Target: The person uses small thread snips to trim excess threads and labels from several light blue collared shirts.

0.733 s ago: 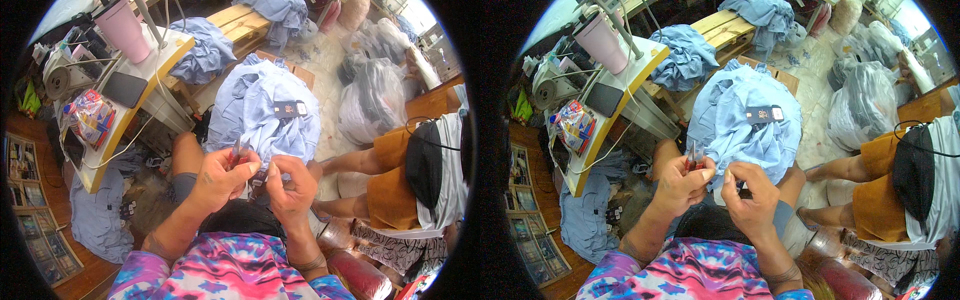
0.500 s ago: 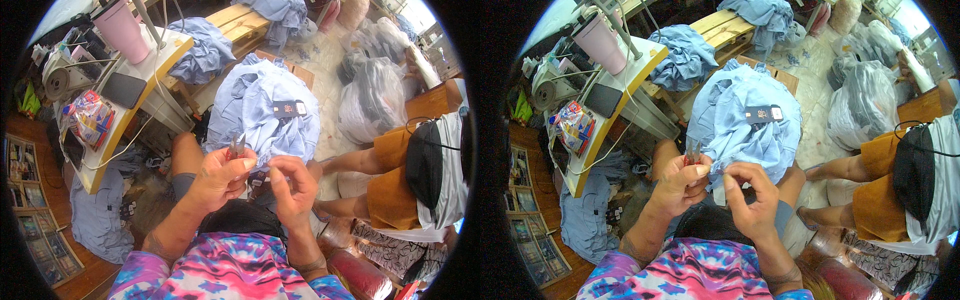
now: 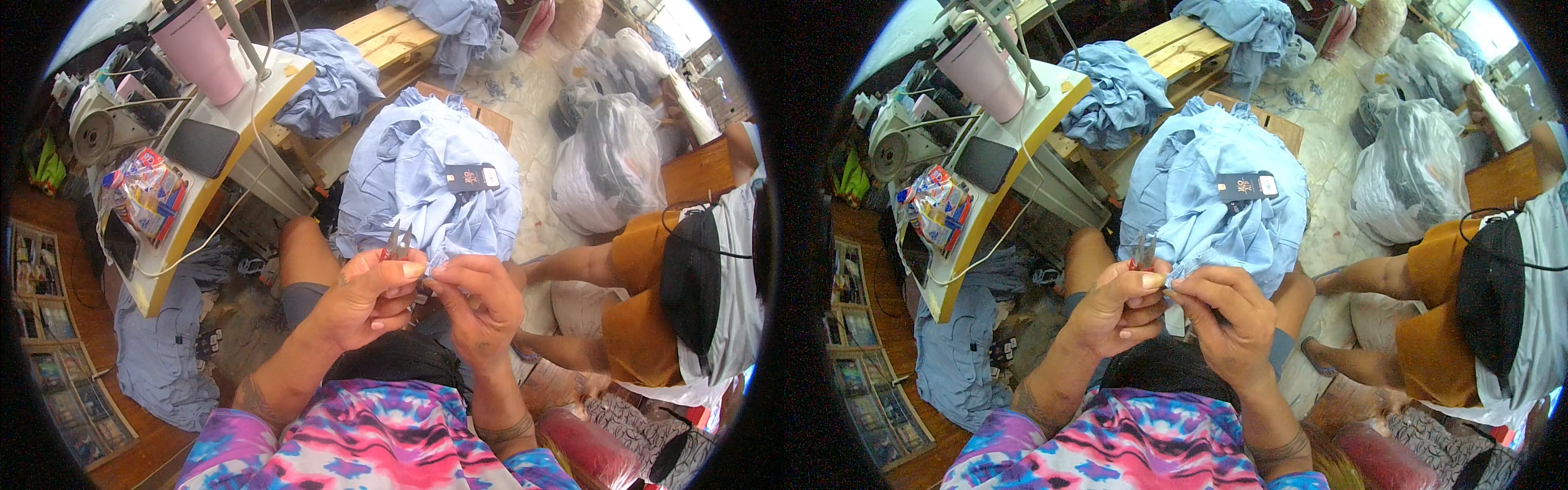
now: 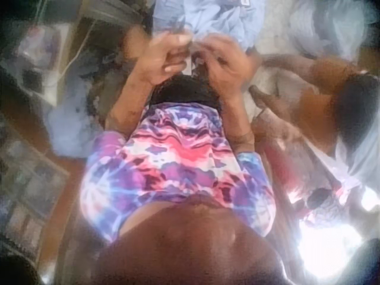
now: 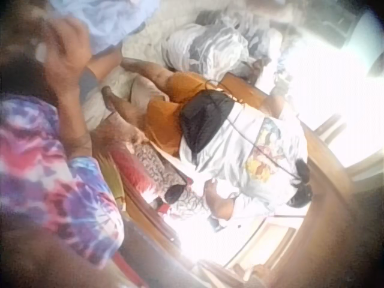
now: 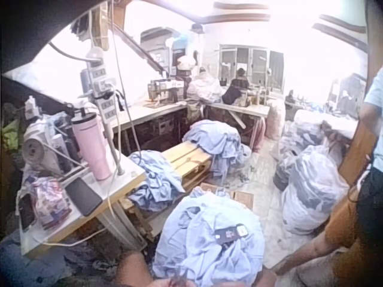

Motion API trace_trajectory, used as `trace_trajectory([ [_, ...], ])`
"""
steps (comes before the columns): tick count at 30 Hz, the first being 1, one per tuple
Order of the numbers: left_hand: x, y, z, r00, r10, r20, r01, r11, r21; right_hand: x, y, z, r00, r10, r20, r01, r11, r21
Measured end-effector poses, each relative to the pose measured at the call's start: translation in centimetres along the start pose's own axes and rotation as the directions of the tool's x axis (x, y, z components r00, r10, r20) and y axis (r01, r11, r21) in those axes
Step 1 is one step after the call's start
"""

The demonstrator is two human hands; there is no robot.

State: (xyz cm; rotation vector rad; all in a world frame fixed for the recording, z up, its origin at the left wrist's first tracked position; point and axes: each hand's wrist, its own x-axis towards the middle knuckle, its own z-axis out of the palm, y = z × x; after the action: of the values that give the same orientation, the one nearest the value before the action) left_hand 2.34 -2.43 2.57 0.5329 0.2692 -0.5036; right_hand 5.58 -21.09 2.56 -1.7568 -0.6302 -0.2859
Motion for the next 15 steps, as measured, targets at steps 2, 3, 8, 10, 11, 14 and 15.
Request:
trace_trajectory([
  [2,-0.1,0.0,-0.1,1.000,-0.012,0.021,0.013,0.999,-0.033,0.3,0.0,-0.2,1.000,-0.016,0.021,0.016,1.000,-0.014],
  [3,-0.2,0.0,-0.1,0.999,-0.019,0.034,0.020,0.998,-0.055,0.4,0.1,-0.2,0.999,-0.024,0.032,0.025,0.999,-0.020],
  [8,0.2,0.0,-0.6,0.993,-0.047,0.109,0.054,0.996,-0.067,-0.1,0.8,-0.3,0.988,0.144,0.047,-0.151,0.968,0.200],
  [10,0.0,0.2,0.1,0.998,-0.033,0.058,0.033,0.999,-0.005,-0.4,1.0,-0.2,0.968,0.242,0.067,-0.250,0.910,0.330],
  [11,-0.1,0.2,0.2,0.999,0.007,0.039,-0.011,0.997,0.082,-0.4,1.0,-0.2,0.956,0.284,0.077,-0.291,0.877,0.382],
  [14,-0.5,0.4,0.6,0.983,0.182,0.006,-0.171,0.909,0.380,-0.2,1.0,-0.1,0.929,0.355,0.108,-0.366,0.831,0.418],
  [15,-0.4,0.3,0.9,0.963,0.268,0.015,-0.240,0.833,0.498,-0.1,1.0,-0.1,0.922,0.369,0.116,-0.383,0.827,0.411],
])
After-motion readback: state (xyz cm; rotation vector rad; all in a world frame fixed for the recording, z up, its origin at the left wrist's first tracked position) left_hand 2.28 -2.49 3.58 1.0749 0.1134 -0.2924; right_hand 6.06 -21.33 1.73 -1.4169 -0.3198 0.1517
